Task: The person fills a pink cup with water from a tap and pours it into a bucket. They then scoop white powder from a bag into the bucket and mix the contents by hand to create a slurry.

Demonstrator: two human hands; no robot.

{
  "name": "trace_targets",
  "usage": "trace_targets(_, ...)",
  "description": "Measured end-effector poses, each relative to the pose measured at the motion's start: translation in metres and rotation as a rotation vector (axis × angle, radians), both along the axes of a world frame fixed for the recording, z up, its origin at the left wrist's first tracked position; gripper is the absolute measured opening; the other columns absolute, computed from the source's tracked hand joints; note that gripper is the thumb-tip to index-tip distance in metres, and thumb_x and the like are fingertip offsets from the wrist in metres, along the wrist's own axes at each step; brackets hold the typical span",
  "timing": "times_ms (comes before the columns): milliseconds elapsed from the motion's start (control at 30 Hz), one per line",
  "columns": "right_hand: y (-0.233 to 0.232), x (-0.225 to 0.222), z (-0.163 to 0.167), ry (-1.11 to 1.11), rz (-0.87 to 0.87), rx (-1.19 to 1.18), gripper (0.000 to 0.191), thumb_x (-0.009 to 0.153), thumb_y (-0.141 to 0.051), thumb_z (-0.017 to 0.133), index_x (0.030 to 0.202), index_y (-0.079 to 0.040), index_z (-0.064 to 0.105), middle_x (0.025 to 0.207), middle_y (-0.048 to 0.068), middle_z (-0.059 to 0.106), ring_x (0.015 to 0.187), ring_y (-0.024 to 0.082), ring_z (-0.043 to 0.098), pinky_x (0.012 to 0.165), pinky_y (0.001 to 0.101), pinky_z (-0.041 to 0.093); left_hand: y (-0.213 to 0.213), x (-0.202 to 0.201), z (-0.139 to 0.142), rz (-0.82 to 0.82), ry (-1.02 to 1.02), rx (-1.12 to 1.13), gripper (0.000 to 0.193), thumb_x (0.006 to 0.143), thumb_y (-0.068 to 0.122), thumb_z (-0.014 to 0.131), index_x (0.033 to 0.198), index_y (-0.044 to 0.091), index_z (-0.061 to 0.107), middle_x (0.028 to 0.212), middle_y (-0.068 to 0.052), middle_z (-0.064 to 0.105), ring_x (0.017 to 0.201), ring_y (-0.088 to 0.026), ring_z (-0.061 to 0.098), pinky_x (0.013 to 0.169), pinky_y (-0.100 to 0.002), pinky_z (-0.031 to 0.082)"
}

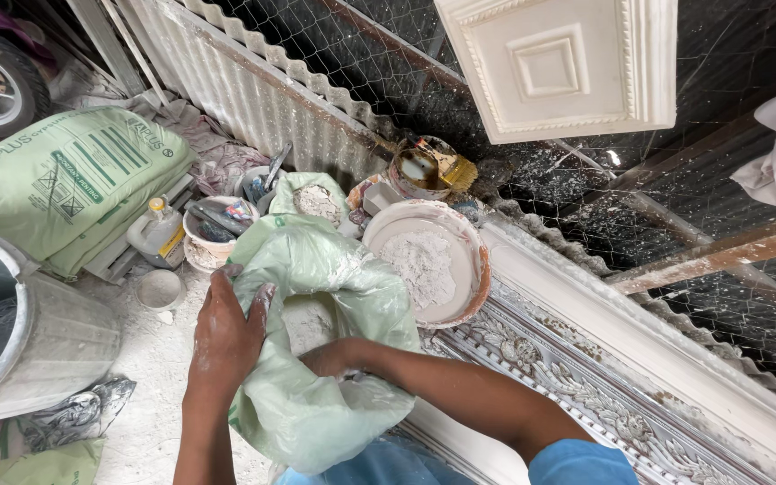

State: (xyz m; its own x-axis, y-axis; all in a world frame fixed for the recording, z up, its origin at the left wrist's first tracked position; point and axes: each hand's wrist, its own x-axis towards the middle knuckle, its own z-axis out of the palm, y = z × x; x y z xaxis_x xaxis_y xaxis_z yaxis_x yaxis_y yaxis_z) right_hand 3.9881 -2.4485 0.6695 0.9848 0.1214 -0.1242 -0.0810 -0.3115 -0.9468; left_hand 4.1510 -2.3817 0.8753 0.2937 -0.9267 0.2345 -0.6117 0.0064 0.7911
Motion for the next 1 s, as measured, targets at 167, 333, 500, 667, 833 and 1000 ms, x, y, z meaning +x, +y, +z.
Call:
trace_targets(167,-0.009,-0.021,0.029,0.320,-0.400,0.714,0.047,0.101,-0.024,0.069,0.137,0.001,0.052,0.129,0.009,0.062,0.114,0.022,0.060,0.099,0.0391,0.051,-0.004,0.004,-0.009,0.016,0.059,0.101,0.049,0.094,0.022,0.068,0.129,-0.007,0.048,0.115,-0.038,0.064,0.108,-0.055,0.061,0.090,-0.055,0.049)
trace_targets(333,-0.014,-0.053,0.109,0.167,-0.786,1.106,0.040,0.101,-0.027,0.071,0.128,0.000,0.057,0.117,0.010,0.067,0.104,0.020,0.066,0.094,0.0340,0.058,-0.015,0.008,-0.025,0.035,0.110,0.212,0.056,0.093,0.027,0.070,0.131,-0.007,0.047,0.118,-0.037,0.063,0.113,-0.054,0.060,0.094,-0.053,0.048)
trace_targets(500,-0.062,-0.134,0.163,-0.119,-0.817,1.229,0.039,0.096,-0.023,0.070,0.126,-0.001,0.059,0.119,0.011,0.069,0.106,0.021,0.068,0.095,0.0344,0.059,-0.016,0.011,-0.036,0.015,0.141,0.197,0.058,0.094,0.030,0.069,0.132,-0.008,0.046,0.121,-0.037,0.063,0.116,-0.052,0.060,0.095,-0.052,0.048)
trace_targets(667,-0.127,-0.205,0.125,-0.144,-1.187,0.903,0.036,0.093,-0.019,0.066,0.124,-0.002,0.060,0.125,0.010,0.067,0.111,0.021,0.066,0.096,0.0342,0.057,-0.016,0.009,-0.032,0.041,0.128,0.260,0.059,0.095,0.033,0.067,0.133,-0.007,0.046,0.121,-0.036,0.064,0.116,-0.052,0.061,0.097,-0.052,0.048)
trace_targets(833,-0.172,-0.218,0.068,0.273,-1.389,0.159,0.034,0.090,-0.016,0.062,0.122,-0.003,0.061,0.131,0.009,0.066,0.117,0.022,0.064,0.097,0.0341,0.055,-0.013,0.008,-0.018,0.036,0.150,0.311,0.060,0.097,0.036,0.064,0.138,-0.003,0.045,0.122,-0.035,0.064,0.118,-0.050,0.061,0.098,-0.051,0.048)
trace_targets(1000,-0.183,-0.212,0.084,0.869,-1.202,-1.025,0.042,0.101,-0.037,0.066,0.116,0.002,0.067,0.127,0.021,0.067,0.115,0.028,0.062,0.102,0.0381,0.053,0.008,0.012,-0.001,0.010,0.198,0.348,0.068,0.094,0.041,0.059,0.146,0.002,0.040,0.125,-0.031,0.064,0.115,-0.045,0.065,0.096,-0.049,0.050)
